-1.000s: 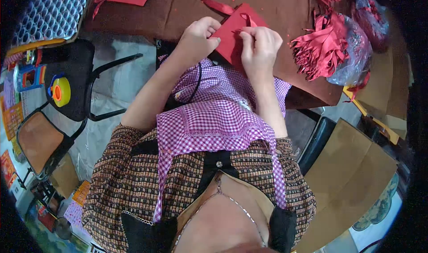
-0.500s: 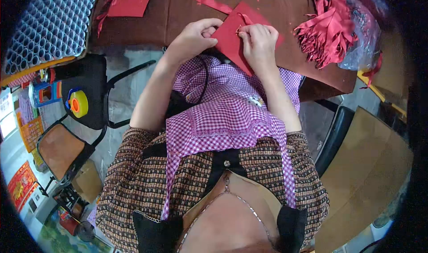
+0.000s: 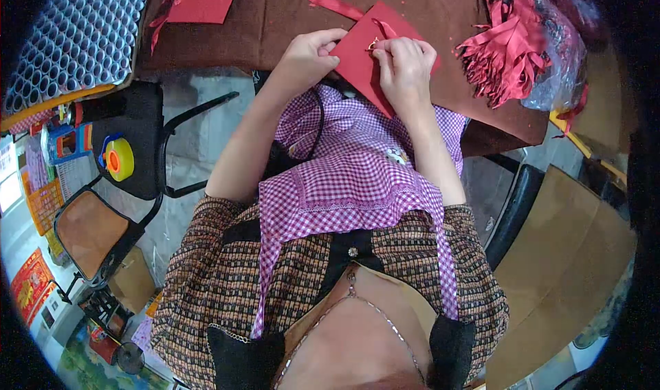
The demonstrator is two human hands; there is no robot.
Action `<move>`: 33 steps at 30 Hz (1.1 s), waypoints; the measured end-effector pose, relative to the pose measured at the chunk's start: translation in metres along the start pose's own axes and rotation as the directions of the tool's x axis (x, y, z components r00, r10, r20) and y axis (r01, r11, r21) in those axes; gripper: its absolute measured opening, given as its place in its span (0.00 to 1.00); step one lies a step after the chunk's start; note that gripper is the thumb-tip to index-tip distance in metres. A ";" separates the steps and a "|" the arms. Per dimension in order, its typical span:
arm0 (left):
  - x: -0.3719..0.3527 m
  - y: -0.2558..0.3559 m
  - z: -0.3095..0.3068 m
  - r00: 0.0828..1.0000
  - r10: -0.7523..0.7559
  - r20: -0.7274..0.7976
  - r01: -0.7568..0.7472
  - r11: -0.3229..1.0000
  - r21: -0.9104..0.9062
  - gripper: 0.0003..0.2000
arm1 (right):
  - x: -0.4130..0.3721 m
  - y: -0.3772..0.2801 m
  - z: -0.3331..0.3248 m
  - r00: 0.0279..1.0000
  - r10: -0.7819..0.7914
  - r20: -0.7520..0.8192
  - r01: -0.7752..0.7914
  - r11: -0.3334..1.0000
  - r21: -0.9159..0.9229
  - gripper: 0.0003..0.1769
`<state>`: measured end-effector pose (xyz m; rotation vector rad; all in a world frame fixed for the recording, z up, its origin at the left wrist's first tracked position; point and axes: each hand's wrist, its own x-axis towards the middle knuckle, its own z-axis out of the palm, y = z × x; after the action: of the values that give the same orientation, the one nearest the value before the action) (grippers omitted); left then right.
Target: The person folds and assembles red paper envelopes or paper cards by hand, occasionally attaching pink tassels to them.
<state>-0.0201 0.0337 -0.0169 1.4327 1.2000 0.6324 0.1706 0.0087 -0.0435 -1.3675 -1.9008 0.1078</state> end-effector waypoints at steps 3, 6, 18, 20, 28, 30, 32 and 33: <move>0.001 -0.003 0.000 1.000 -0.016 -0.008 0.016 1.000 0.010 0.22 | 0.003 -0.012 -0.004 0.998 -0.055 -0.011 0.054 0.998 -0.033 0.05; 0.002 -0.009 0.001 0.999 0.005 -0.048 0.000 0.994 0.107 0.22 | 0.003 -0.020 0.001 0.996 -0.089 0.004 0.089 0.996 -0.033 0.05; -0.003 -0.013 0.018 0.970 0.155 -0.186 -0.133 0.983 0.123 0.18 | 0.004 -0.020 -0.002 0.997 -0.064 -0.043 0.064 0.998 0.000 0.04; -0.003 -0.014 0.018 0.965 0.158 -0.209 -0.139 0.985 0.105 0.17 | 0.005 -0.021 -0.002 0.997 -0.068 -0.044 0.068 0.998 0.002 0.04; -0.008 0.001 0.021 0.954 0.195 -0.229 -0.151 0.969 0.194 0.15 | 0.006 -0.025 -0.008 0.991 -0.104 -0.078 0.100 0.994 -0.049 0.06; -0.009 0.005 0.024 0.950 0.197 -0.243 -0.150 0.969 0.198 0.14 | 0.007 -0.028 -0.013 0.991 -0.122 -0.055 0.117 0.990 -0.079 0.07; -0.011 0.009 0.026 0.945 0.199 -0.258 -0.148 0.968 0.203 0.14 | 0.007 -0.033 -0.015 0.989 -0.141 -0.034 0.134 0.980 -0.148 0.07; -0.013 0.012 0.028 0.935 0.216 -0.282 -0.158 0.964 0.214 0.13 | 0.007 -0.033 -0.014 0.989 -0.142 -0.027 0.136 0.978 -0.157 0.07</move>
<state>0.0041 0.0123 -0.0094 1.6663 1.4011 0.9178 0.1534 -0.0046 -0.0142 -1.3222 -2.0005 -0.1371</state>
